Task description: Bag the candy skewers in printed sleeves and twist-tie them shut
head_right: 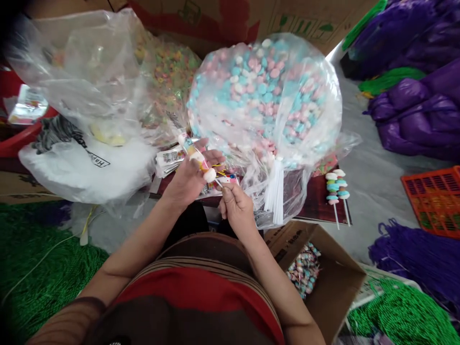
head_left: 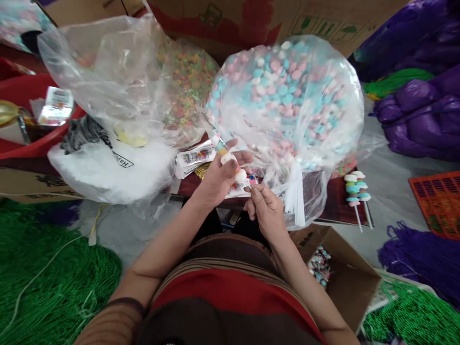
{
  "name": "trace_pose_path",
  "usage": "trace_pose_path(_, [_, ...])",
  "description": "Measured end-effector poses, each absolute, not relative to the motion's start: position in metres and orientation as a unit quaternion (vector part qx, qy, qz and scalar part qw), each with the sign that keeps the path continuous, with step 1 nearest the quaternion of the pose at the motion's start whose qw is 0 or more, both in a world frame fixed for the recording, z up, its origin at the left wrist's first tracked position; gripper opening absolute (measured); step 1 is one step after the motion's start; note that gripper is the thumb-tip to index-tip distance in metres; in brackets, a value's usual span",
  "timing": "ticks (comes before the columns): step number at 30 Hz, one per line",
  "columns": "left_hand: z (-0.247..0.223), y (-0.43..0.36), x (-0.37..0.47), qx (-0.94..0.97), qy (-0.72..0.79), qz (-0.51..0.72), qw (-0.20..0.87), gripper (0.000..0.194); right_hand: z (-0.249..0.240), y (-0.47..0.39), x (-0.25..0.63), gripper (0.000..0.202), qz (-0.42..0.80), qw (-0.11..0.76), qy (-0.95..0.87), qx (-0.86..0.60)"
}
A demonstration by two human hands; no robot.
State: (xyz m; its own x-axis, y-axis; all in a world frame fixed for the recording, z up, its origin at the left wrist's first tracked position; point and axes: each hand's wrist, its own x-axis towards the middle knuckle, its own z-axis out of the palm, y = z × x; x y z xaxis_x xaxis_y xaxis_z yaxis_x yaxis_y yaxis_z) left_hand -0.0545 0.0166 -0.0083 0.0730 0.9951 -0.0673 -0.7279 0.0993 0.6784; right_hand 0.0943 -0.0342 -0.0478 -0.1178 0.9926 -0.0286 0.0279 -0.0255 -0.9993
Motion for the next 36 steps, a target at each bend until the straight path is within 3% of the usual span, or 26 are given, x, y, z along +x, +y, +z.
trace_pose_path(3, [-0.003, 0.023, -0.075, 0.259, 0.247, 0.631, 0.688, 0.062, -0.051, -0.034, 0.096, 0.034, 0.564, 0.466, -0.502, -0.461])
trace_pose_path(8, [0.001, 0.040, -0.071, 0.175, 0.301, 0.690, 0.635, 0.026, -0.049, -0.033, 0.090, 0.037, 0.603, 0.445, -0.475, -0.461])
trace_pose_path(14, [0.002, 0.044, -0.054, 0.137, 0.293, 0.718, 0.617, 0.038, -0.048, -0.032, 0.083, 0.035, 0.663, 0.425, -0.428, -0.443])
trace_pose_path(21, [-0.007, 0.046, -0.056, 0.146, 0.333, 0.683, 0.633, 0.038, -0.049, -0.033, 0.091, 0.027, 0.452, 0.405, -0.588, -0.535])
trace_pose_path(28, [-0.020, 0.024, -0.044, 0.229, 0.256, 0.624, 0.702, 0.044, -0.048, -0.035, 0.080, 0.036, 0.723, 0.405, -0.379, -0.411])
trace_pose_path(30, [-0.020, 0.024, -0.048, 0.228, 0.260, 0.623, 0.702, 0.043, -0.047, -0.035, 0.082, 0.034, 0.698, 0.404, -0.415, -0.421])
trace_pose_path(34, [-0.021, 0.021, -0.047, 0.230, 0.272, 0.628, 0.692, 0.043, -0.048, -0.036, 0.084, 0.027, 0.497, 0.424, -0.551, -0.520])
trace_pose_path(36, [-0.022, 0.017, -0.045, 0.236, 0.290, 0.609, 0.700, 0.045, -0.050, -0.037, 0.084, 0.027, 0.478, 0.431, -0.556, -0.526])
